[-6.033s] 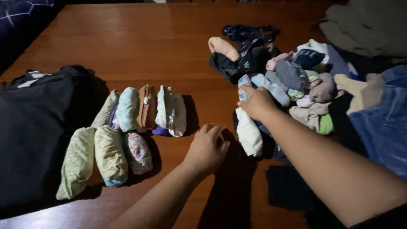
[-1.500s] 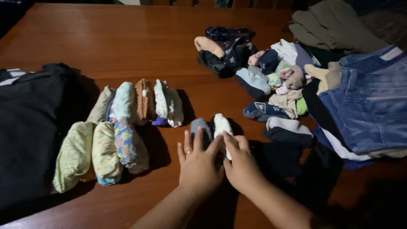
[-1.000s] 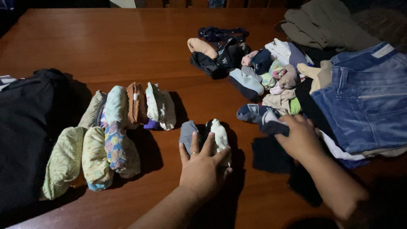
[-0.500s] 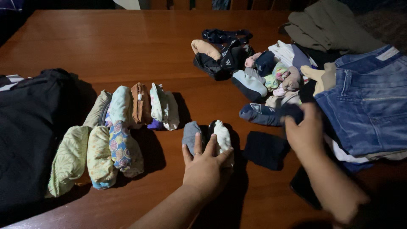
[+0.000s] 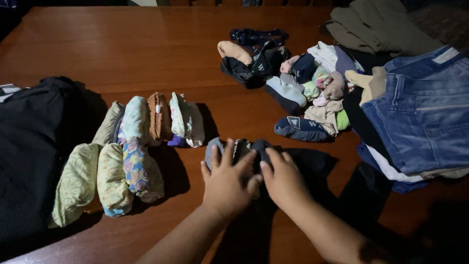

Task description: The person organizes and sorts a pile of folded laundry items on a wooden table, arranging them into rows by hand and then picking up a stack of denim jeans.

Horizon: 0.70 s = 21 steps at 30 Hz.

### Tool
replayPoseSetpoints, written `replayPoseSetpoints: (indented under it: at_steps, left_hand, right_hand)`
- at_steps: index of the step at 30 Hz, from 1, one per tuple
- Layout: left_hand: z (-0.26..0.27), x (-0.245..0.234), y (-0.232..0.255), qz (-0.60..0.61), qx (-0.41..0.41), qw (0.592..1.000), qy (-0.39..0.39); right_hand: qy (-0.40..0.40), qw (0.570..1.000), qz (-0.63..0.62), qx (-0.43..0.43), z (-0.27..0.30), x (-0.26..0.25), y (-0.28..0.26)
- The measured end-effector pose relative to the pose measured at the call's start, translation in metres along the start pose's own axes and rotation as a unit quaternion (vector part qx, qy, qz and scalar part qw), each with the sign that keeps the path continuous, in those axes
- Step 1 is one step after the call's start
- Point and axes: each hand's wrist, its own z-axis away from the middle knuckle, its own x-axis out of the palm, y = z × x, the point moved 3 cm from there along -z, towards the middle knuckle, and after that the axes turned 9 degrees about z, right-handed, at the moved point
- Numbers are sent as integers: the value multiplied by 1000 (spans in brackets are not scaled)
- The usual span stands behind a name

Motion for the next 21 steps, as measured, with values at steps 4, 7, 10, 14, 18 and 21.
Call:
replayPoseSetpoints:
  at_steps: [4,7,10,14,18,21]
  left_hand:
    - [10,0,12,-65,-24,988,-139]
    - [11,-4,17,-83,-22,984,-156]
    - [9,-7,21,-104,-30,977,-183]
    - [9,-5,22,-127,-41,969,-210]
    - [8,3,22,-125,-22,972,-196]
    - [7,7,23,-132,-6,974,-182]
  right_hand:
    - [-68,997,9,-23,-8,0,12]
    - [-88,991,15,-95,-38,-7,30]
    - [9,988,136,-74,-73,-28,57]
    - [-66,970,231,-26,-90,-23,75]
    - [-48,967,249,-9,-81,-16,72]
    - [4,973,229,-10,-76,-17,66]
